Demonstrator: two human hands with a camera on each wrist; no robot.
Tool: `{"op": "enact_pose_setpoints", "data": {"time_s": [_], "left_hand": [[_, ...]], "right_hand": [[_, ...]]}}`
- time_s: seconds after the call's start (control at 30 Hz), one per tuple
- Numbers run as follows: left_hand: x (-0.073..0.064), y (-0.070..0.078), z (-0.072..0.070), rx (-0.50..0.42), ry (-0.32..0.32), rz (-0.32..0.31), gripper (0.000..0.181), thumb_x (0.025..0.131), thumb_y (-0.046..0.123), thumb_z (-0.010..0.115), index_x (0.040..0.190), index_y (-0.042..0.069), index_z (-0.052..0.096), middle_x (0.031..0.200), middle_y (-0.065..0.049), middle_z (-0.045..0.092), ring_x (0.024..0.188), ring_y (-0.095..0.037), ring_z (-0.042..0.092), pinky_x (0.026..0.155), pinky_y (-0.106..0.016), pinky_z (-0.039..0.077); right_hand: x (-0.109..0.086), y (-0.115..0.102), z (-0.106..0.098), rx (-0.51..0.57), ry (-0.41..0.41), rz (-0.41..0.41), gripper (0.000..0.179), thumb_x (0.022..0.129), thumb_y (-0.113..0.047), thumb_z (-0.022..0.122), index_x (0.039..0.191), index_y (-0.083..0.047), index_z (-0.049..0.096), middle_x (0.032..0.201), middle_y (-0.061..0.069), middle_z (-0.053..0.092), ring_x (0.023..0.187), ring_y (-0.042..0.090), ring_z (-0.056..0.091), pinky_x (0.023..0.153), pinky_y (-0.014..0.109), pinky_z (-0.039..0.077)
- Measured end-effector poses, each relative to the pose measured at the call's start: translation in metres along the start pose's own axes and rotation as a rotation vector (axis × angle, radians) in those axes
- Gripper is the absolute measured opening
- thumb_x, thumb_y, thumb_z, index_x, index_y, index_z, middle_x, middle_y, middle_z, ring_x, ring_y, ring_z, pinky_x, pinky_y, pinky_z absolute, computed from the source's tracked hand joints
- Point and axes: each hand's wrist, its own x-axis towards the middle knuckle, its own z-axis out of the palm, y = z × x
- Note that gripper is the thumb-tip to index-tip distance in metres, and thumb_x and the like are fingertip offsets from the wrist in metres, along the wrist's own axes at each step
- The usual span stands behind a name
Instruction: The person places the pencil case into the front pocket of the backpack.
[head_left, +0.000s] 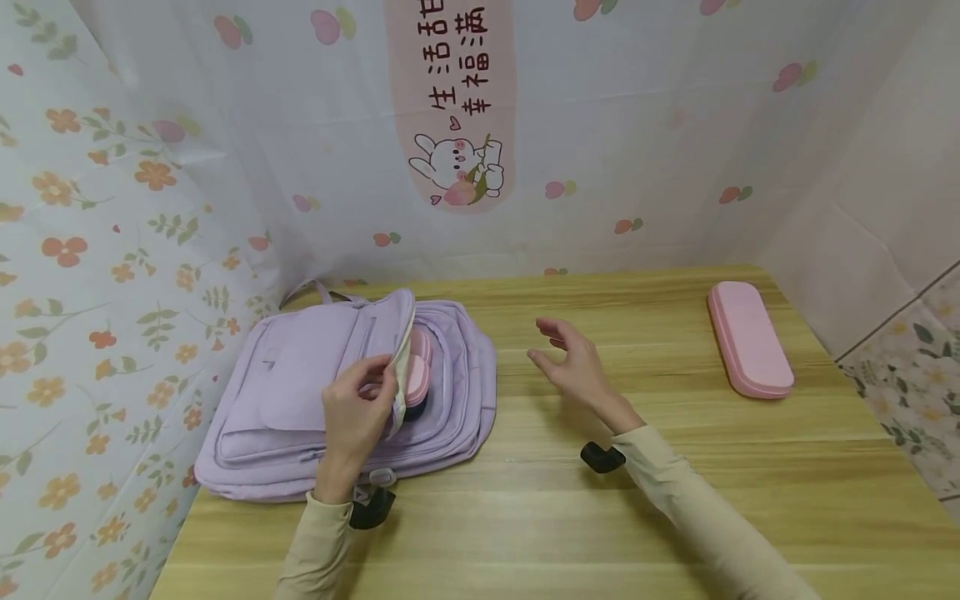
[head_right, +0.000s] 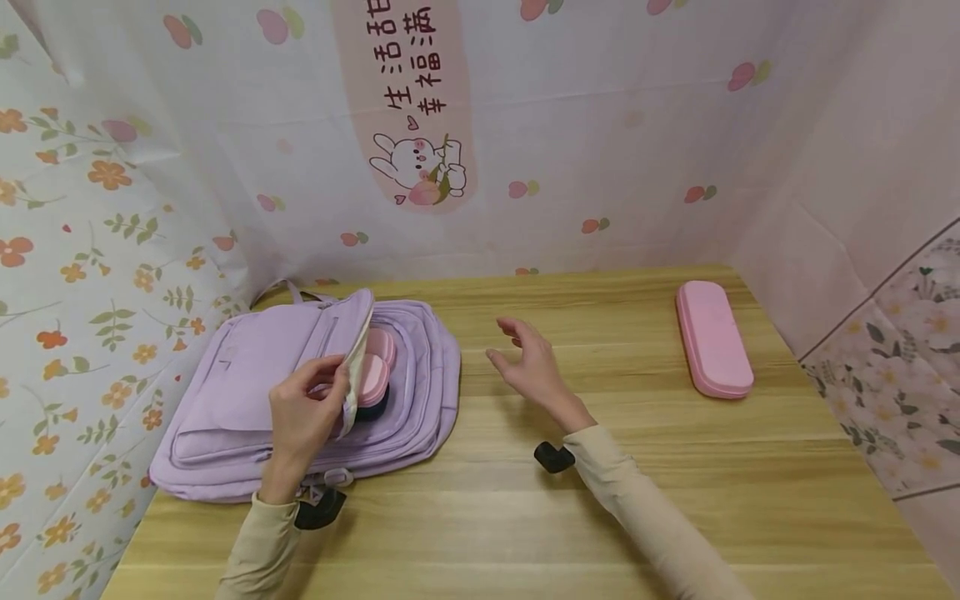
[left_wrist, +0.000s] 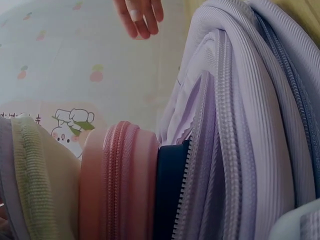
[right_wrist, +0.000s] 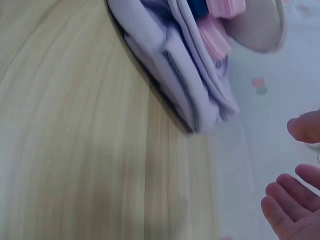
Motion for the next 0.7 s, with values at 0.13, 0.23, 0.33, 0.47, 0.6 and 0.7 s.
{"op": "enact_pose_setpoints", "data": {"time_s": [0.13,0.23,0.33,0.47,0.6,0.7], "left_hand": [[-0.001,-0.002,0.001,-0.010,-0.008,0.000,0.017,0.080,-0.012,0.073,0.096,-0.006,0.076,0.081,-0.018,0.076,0.063,-0.024,0.071,0.059,-0.008,0.055],[-0.001,-0.003,0.002,-0.007,-0.008,-0.004,0.017,0.080,-0.012,0.074,0.096,-0.006,0.076,0.081,-0.018,0.076,0.063,-0.023,0.070,0.059,-0.008,0.055],[-0.002,-0.002,0.002,-0.004,-0.009,-0.013,0.017,0.079,-0.014,0.073,0.095,-0.007,0.075,0.080,-0.018,0.075,0.063,-0.022,0.070,0.059,-0.007,0.055],[-0.001,-0.001,0.005,0.009,-0.011,-0.013,0.016,0.079,-0.016,0.072,0.094,-0.009,0.074,0.079,-0.020,0.075,0.062,-0.024,0.070,0.058,-0.007,0.054],[-0.002,0.000,0.006,0.023,-0.011,-0.007,0.016,0.078,-0.017,0.071,0.093,-0.011,0.074,0.079,-0.021,0.074,0.061,-0.028,0.070,0.058,-0.007,0.054],[-0.002,0.003,0.004,0.026,-0.012,-0.010,0.016,0.078,-0.017,0.072,0.093,-0.011,0.074,0.079,-0.021,0.074,0.062,-0.028,0.070,0.058,-0.008,0.055]], "right_hand": [[-0.004,0.008,-0.016,-0.014,0.007,0.036,0.053,0.092,-0.009,0.073,0.139,0.006,0.052,0.142,0.026,0.056,0.131,0.042,0.054,0.110,0.055,0.048],[-0.007,0.015,-0.028,-0.042,0.027,0.054,0.055,0.093,-0.010,0.072,0.141,0.006,0.050,0.143,0.026,0.054,0.133,0.043,0.051,0.112,0.056,0.046],[-0.010,0.019,-0.042,-0.085,0.070,0.069,0.056,0.092,-0.010,0.072,0.141,0.006,0.050,0.142,0.027,0.054,0.134,0.044,0.049,0.113,0.057,0.044],[-0.014,0.025,-0.064,-0.139,0.158,0.083,0.057,0.091,-0.010,0.073,0.140,0.008,0.050,0.142,0.031,0.052,0.133,0.048,0.047,0.113,0.061,0.041],[-0.020,0.032,-0.087,-0.161,0.219,0.111,0.060,0.091,-0.012,0.073,0.141,0.009,0.049,0.144,0.032,0.050,0.134,0.050,0.046,0.113,0.064,0.039],[-0.025,0.037,-0.104,-0.139,0.223,0.151,0.063,0.091,-0.013,0.073,0.143,0.009,0.046,0.147,0.033,0.047,0.136,0.051,0.043,0.114,0.064,0.037]]}}
